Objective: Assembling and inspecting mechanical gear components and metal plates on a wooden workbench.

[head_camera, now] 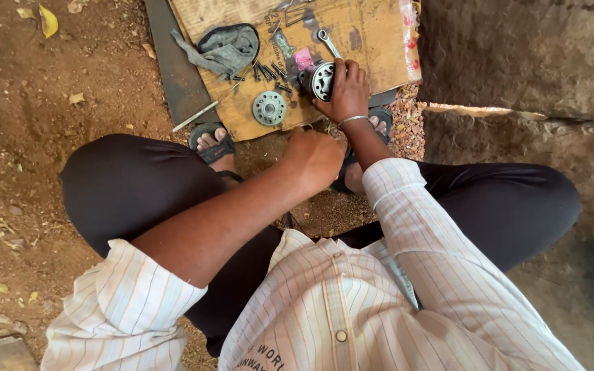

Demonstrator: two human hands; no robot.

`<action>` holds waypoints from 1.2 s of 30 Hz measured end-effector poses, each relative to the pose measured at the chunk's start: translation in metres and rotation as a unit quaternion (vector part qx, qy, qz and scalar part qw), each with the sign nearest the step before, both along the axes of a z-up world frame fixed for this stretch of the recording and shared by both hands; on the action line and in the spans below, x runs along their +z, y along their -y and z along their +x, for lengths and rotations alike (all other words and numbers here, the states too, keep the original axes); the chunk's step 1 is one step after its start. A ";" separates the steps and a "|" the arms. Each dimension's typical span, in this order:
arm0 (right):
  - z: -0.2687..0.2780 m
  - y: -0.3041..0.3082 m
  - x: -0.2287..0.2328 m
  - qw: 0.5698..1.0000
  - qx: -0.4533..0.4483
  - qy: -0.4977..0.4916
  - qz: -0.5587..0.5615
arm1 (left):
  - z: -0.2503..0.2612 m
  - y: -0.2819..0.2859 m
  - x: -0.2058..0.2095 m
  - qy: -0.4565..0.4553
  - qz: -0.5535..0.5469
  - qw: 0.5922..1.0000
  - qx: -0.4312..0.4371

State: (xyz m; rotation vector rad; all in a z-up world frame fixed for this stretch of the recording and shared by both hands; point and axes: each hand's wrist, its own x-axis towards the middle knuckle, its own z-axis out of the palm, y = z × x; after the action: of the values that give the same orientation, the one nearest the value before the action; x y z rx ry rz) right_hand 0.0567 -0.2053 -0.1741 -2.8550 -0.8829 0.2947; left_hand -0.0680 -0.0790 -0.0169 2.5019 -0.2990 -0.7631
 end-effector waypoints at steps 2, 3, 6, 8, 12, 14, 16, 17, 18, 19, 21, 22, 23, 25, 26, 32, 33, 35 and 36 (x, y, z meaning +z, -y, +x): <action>0.002 -0.001 0.001 1.000 -0.010 -0.016 -0.002 | -0.002 0.003 0.001 0.003 -0.002 1.000 -0.001; 0.003 -0.002 0.001 0.999 -0.021 -0.031 -0.002 | -0.003 0.004 0.002 0.005 -0.001 1.000 -0.002; 0.004 0.000 -0.005 1.000 -0.015 -0.017 0.010 | -0.003 0.005 0.001 -0.002 0.008 1.000 -0.008; 0.004 0.002 -0.009 1.000 -0.009 -0.010 0.017 | -0.002 0.004 0.003 -0.007 0.003 1.000 -0.007; 0.004 0.005 -0.012 0.999 0.003 0.004 0.033 | 0.001 0.000 0.014 -0.027 -0.001 0.999 -0.022; 0.005 0.006 -0.015 1.000 -0.003 -0.003 0.027 | 0.001 0.001 0.013 -0.029 -0.002 0.999 -0.022; 0.004 0.006 -0.017 1.000 -0.009 -0.010 0.022 | 0.000 0.003 0.012 -0.031 -0.003 0.999 -0.023; 0.004 0.006 -0.017 1.000 -0.013 -0.012 0.020 | 0.000 0.003 0.012 -0.032 -0.003 0.999 -0.021; 0.003 0.006 -0.016 1.000 -0.018 -0.014 0.019 | 0.001 0.004 0.012 -0.033 -0.004 0.999 -0.019; 0.003 0.007 -0.015 1.000 -0.019 -0.014 0.019 | 0.001 0.004 0.011 -0.033 -0.004 0.999 -0.020; 0.002 0.007 -0.012 0.999 -0.022 -0.020 0.025 | 0.001 0.004 0.010 -0.035 -0.001 0.999 -0.025; 0.002 0.008 -0.011 0.999 -0.023 -0.020 0.025 | 0.001 0.004 0.010 -0.035 -0.001 0.999 -0.026; 0.003 0.009 -0.011 0.999 -0.018 -0.025 0.031 | 0.001 0.004 0.010 -0.032 -0.001 0.999 -0.025; 0.004 0.011 -0.012 0.999 -0.013 -0.030 0.038 | 0.000 0.005 0.008 -0.029 -0.001 0.999 -0.023; 0.004 0.011 -0.013 0.999 -0.006 -0.033 0.038 | 0.000 0.006 0.007 -0.026 -0.001 0.999 -0.020; 0.007 0.010 -0.011 0.999 0.019 -0.027 0.032 | 0.000 0.006 0.006 -0.023 0.002 0.999 -0.023; 0.007 0.009 -0.010 0.999 0.022 -0.035 0.029 | 0.001 0.006 0.006 -0.025 0.003 0.999 -0.026; 0.009 0.006 -0.003 0.999 0.022 -0.038 0.015 | 0.001 0.006 0.005 -0.026 0.002 0.999 -0.026; 0.009 0.004 0.001 0.999 0.023 -0.042 0.001 | 0.001 0.006 0.005 -0.026 0.002 0.999 -0.026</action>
State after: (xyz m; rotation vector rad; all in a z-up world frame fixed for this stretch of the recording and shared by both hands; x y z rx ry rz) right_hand 0.0660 -0.2095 -0.1731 -2.8009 -0.9334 0.4147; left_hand -0.0673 -0.0852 -0.0118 2.4818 -0.3447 -0.8497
